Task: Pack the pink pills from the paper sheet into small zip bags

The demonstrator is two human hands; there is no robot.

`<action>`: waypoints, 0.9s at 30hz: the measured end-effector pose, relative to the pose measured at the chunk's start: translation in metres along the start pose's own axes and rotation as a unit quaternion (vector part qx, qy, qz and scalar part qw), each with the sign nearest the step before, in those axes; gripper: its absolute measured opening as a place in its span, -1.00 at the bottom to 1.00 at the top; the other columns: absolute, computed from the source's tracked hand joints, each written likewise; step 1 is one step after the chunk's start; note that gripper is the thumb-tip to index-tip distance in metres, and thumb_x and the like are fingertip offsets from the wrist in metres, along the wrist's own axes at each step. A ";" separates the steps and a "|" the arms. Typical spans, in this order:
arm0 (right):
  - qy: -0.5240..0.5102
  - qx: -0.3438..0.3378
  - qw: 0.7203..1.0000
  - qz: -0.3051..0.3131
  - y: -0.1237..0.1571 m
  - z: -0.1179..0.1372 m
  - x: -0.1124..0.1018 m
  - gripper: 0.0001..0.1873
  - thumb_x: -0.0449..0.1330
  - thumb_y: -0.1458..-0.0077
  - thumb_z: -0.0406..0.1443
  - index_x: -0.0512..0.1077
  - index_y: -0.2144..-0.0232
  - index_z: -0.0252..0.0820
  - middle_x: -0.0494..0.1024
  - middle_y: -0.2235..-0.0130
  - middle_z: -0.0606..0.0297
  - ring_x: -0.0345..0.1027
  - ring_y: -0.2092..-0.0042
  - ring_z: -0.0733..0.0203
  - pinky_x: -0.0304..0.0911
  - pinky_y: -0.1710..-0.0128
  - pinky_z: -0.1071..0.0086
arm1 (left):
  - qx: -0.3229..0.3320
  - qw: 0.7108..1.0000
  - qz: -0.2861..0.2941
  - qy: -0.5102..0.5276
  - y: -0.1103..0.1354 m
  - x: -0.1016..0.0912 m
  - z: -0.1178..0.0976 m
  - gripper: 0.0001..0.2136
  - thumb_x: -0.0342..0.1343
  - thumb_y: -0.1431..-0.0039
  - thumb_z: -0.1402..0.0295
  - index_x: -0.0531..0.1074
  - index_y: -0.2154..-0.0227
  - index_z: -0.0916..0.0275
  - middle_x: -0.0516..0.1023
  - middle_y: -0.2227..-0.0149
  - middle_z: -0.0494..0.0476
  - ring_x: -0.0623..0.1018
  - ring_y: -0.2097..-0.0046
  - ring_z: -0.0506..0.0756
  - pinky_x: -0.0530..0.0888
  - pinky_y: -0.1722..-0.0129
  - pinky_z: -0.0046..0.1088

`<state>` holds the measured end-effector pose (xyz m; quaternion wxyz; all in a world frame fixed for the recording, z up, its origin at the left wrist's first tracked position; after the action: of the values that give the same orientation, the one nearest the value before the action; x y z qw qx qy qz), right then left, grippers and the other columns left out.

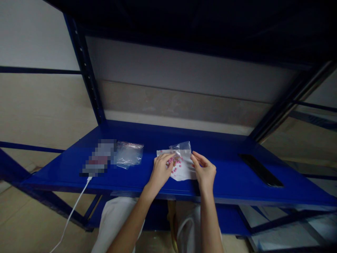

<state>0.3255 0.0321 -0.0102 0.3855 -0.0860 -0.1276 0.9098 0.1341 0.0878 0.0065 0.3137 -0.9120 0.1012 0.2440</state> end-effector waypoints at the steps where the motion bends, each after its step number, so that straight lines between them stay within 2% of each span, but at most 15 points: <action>1: 0.000 -0.004 1.000 0.001 0.000 0.001 0.000 -0.55 0.26 0.17 -0.12 0.51 0.25 -0.31 0.58 0.27 0.05 0.48 0.30 0.03 0.40 0.38 0.29 | 0.004 1.000 -0.001 0.005 0.000 0.000 0.000 -0.70 -0.01 -0.07 0.53 0.42 0.14 0.16 0.50 0.11 0.11 0.46 0.06 0.10 0.36 0.04 -0.31; 7: 0.014 -0.017 1.000 -0.003 0.002 0.007 0.001 -0.56 0.24 0.15 -0.11 0.51 0.25 -0.31 0.58 0.29 0.05 0.47 0.29 0.03 0.37 0.31 0.25 | 0.001 1.000 -0.016 0.013 -0.001 -0.004 -0.003 -0.73 0.02 -0.06 0.52 0.44 0.17 0.18 0.51 0.12 0.14 0.46 0.07 0.11 0.36 0.04 -0.29; 13: 0.005 -0.010 1.000 -0.007 0.002 0.005 0.003 -0.57 0.27 0.19 -0.11 0.53 0.30 -0.31 0.58 0.28 0.04 0.46 0.29 0.02 0.38 0.37 0.28 | -0.012 0.996 -0.053 0.073 -0.002 -0.018 -0.007 -0.82 0.05 -0.04 0.49 0.46 0.28 0.20 0.52 0.24 0.10 0.50 0.19 0.06 0.40 0.16 -0.41; 17: -0.024 0.022 0.999 0.019 0.005 0.004 0.011 -0.51 0.25 0.18 -0.10 0.50 0.23 -0.32 0.56 0.26 0.04 0.45 0.29 0.06 0.38 0.48 0.35 | -0.031 0.991 -0.065 0.117 -0.002 -0.021 -0.002 -0.85 0.02 -0.06 0.49 0.45 0.32 0.21 0.53 0.29 0.08 0.51 0.27 0.03 0.41 0.24 -0.47; 21: -0.041 0.061 0.996 0.042 0.007 -0.002 0.019 -0.46 0.26 0.19 -0.08 0.46 0.18 -0.34 0.56 0.26 0.04 0.45 0.31 0.08 0.38 0.51 0.39 | -0.049 0.984 -0.070 0.155 -0.001 -0.020 0.003 -0.83 -0.01 -0.07 0.52 0.45 0.34 0.23 0.52 0.28 0.08 0.51 0.26 0.01 0.41 0.23 -0.51; 27: -0.014 0.061 0.997 0.045 0.007 -0.007 0.021 -0.54 0.26 0.21 -0.05 0.52 0.35 -0.33 0.58 0.37 0.09 0.44 0.40 0.11 0.33 0.54 0.41 | -0.065 0.976 -0.052 0.204 -0.004 -0.015 0.003 -0.84 0.00 -0.05 0.51 0.45 0.35 0.24 0.52 0.28 0.10 0.51 0.25 0.02 0.41 0.23 -0.51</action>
<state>0.3079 0.0435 -0.0202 0.3468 -0.0555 -0.0731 0.9334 0.1212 0.0936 0.0139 0.2392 -0.9649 0.0995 0.0426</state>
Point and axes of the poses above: each hand's wrist, its own y-axis away from the middle knuckle, its own x-axis out of the palm, z = x × y, the point moved 10 cm from there along -y, towards the middle knuckle
